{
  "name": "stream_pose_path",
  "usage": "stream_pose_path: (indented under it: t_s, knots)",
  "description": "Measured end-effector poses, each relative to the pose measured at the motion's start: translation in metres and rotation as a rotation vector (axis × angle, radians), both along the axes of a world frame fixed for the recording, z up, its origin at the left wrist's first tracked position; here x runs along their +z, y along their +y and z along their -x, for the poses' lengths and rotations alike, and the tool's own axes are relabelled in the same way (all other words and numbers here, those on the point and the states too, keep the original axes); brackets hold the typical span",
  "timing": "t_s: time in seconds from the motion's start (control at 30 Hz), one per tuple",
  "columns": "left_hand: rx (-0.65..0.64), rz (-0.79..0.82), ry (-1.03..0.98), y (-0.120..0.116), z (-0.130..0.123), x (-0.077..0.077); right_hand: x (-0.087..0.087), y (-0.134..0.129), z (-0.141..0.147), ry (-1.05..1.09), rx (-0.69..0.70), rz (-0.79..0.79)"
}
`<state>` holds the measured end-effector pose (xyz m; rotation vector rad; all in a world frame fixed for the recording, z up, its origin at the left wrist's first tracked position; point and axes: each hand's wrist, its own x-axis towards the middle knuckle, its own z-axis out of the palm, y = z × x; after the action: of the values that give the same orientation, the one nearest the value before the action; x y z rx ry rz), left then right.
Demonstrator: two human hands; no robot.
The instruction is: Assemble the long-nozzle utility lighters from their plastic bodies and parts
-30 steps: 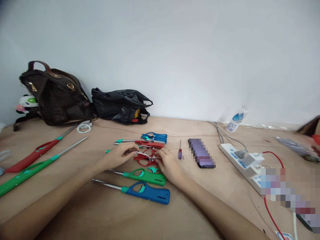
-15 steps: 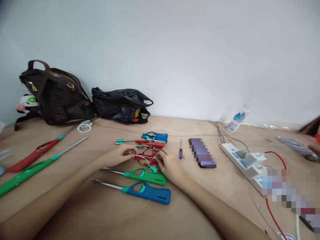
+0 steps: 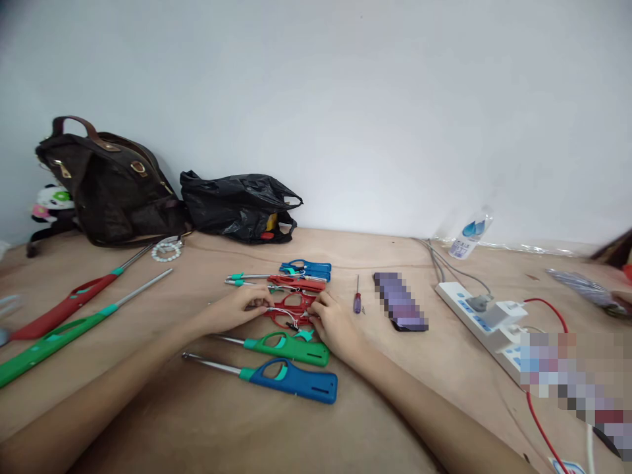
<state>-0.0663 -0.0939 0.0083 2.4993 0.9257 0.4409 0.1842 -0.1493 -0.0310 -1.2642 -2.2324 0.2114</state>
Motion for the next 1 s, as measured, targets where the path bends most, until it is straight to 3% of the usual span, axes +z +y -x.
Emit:
stream_pose_path:
  t_s: [0.2, 1.0]
  knots:
    - [-0.003, 0.000, -0.018, -0.007, -0.008, 0.001, 0.005, 0.003, -0.009, -0.091, -0.015, 0.001]
    - [0.041, -0.088, -0.059, -0.013, -0.013, -0.007, 0.007, 0.001, -0.011, -0.078, -0.005, 0.011]
